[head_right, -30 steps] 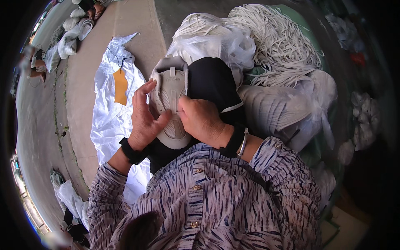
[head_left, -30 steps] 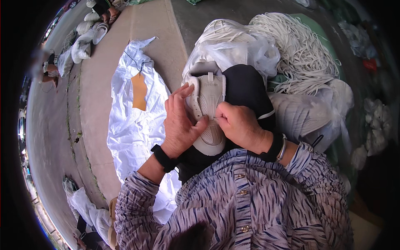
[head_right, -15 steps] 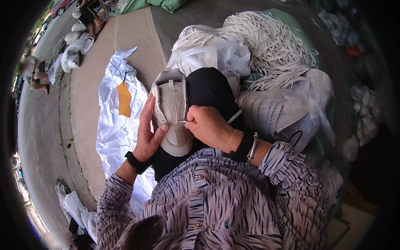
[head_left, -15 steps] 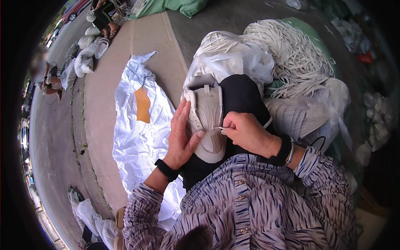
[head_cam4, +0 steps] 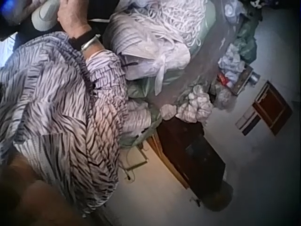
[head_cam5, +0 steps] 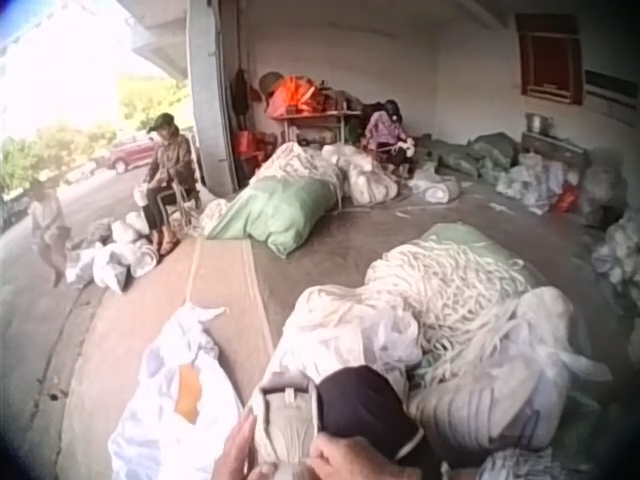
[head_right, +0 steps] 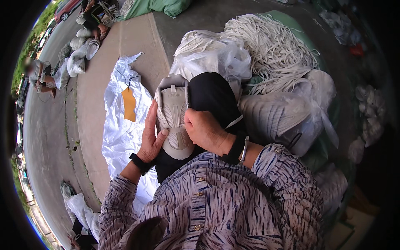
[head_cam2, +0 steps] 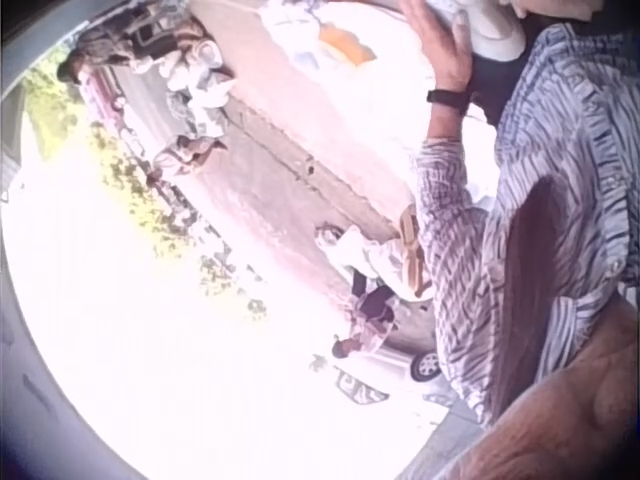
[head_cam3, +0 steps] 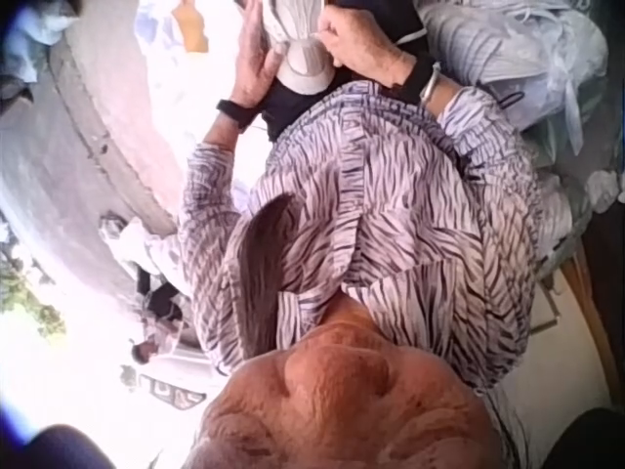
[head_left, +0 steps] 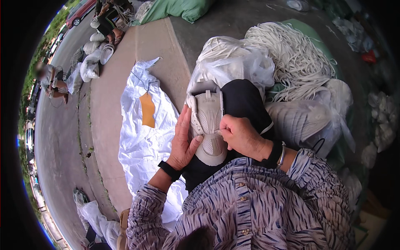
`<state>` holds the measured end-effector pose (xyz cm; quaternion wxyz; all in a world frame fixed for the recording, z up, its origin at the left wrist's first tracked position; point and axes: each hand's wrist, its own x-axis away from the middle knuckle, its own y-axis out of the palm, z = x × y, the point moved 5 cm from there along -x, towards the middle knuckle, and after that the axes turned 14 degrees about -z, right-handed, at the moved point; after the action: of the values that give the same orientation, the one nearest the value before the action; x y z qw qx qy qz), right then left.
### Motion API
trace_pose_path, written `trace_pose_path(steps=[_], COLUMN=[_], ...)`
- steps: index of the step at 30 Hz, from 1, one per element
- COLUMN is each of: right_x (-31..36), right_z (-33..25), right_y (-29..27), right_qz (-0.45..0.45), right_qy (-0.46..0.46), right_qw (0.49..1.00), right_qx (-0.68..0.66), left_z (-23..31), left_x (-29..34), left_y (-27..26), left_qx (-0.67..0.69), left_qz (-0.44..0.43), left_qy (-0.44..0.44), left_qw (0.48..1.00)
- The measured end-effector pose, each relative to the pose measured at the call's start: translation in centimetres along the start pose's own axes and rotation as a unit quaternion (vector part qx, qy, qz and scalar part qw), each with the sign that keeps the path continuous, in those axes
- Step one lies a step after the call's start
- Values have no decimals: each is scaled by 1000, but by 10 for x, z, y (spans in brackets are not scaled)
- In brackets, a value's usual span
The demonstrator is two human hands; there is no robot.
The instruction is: Lacing a pair of athletic shoes by hand.
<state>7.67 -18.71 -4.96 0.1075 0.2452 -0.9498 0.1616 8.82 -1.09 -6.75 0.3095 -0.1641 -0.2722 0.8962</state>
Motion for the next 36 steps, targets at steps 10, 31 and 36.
trace_pose_path(steps=[10,31,36], right_x=[-7,16,14], right_z=[-5,-25,-21], right_y=[0,27,16], right_qz=[10,-106,-103], right_qy=[-59,-170,-181], right_qw=[997,882,906], right_qx=[38,428,369], left_z=[31,60,57], left_x=[21,-9,-10], left_y=[1,-6,-3], left_qx=[-163,-230,-213], left_qz=[37,46,51], left_qy=[-53,-135,-164], left_qw=[984,963,962])
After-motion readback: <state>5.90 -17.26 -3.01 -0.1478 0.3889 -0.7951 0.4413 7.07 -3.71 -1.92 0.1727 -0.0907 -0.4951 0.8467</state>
